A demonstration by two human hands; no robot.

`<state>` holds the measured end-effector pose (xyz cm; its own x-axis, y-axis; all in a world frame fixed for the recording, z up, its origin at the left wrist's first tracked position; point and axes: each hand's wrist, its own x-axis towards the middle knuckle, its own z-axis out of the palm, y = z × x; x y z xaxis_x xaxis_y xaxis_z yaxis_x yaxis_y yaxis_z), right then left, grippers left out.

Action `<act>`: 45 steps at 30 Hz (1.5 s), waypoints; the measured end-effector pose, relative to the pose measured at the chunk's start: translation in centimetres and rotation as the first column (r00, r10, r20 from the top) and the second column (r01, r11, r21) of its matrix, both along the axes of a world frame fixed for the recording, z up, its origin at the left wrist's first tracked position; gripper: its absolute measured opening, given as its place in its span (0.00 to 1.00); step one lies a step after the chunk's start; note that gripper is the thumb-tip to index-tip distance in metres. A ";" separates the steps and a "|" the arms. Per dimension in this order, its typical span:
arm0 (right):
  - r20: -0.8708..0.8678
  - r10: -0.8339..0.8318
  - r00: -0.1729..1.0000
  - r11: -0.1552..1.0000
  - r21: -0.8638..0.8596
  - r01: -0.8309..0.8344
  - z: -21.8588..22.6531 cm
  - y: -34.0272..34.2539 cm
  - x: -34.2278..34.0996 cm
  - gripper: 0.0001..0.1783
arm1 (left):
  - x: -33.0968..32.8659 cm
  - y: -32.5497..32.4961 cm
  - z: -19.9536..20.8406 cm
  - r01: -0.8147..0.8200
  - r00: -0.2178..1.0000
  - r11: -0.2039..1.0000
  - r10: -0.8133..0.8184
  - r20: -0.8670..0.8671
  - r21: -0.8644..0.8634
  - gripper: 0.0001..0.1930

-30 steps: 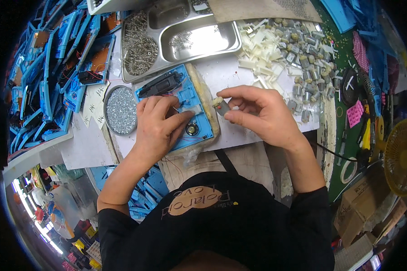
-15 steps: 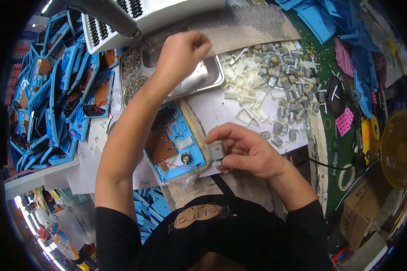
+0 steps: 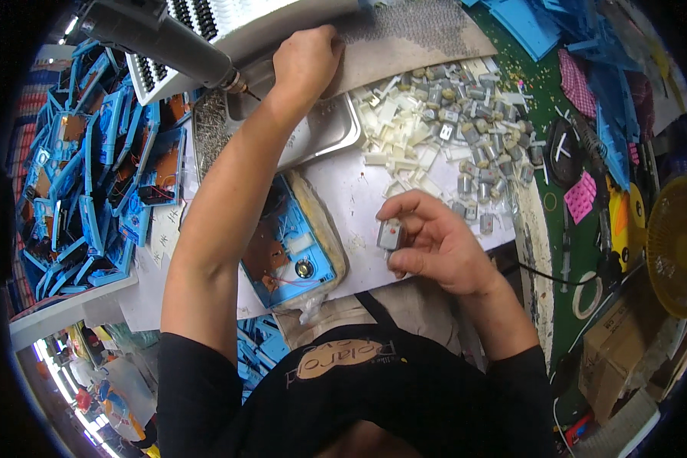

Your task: Soldering internal components and assembling the plastic casing of a toy.

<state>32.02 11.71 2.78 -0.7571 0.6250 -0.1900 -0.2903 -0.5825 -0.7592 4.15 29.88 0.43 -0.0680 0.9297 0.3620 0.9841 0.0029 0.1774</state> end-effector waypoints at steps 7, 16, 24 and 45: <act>0.305 -0.379 0.874 0.857 0.471 0.207 0.8 0.7 1.6 0.25 | -0.1 -2.9 1.0 0.289 0.957 0.912 -0.270 -0.105 0.293 0.05; 0.538 -0.375 0.755 0.744 0.660 -0.101 0.7 0.9 0.7 0.21 | -2.0 -5.4 1.4 0.050 0.979 0.997 -0.061 0.194 0.065 0.10; 0.539 -0.294 0.789 0.743 0.648 -0.166 1.0 0.6 -0.6 0.22 | -0.9 -1.8 1.0 -0.078 0.983 0.992 0.093 0.156 -0.096 0.13; 0.641 -0.362 0.677 0.467 0.753 -0.464 -0.4 1.8 -0.1 0.22 | 1.4 -21.8 8.4 0.326 0.601 0.945 -0.229 0.766 0.027 0.05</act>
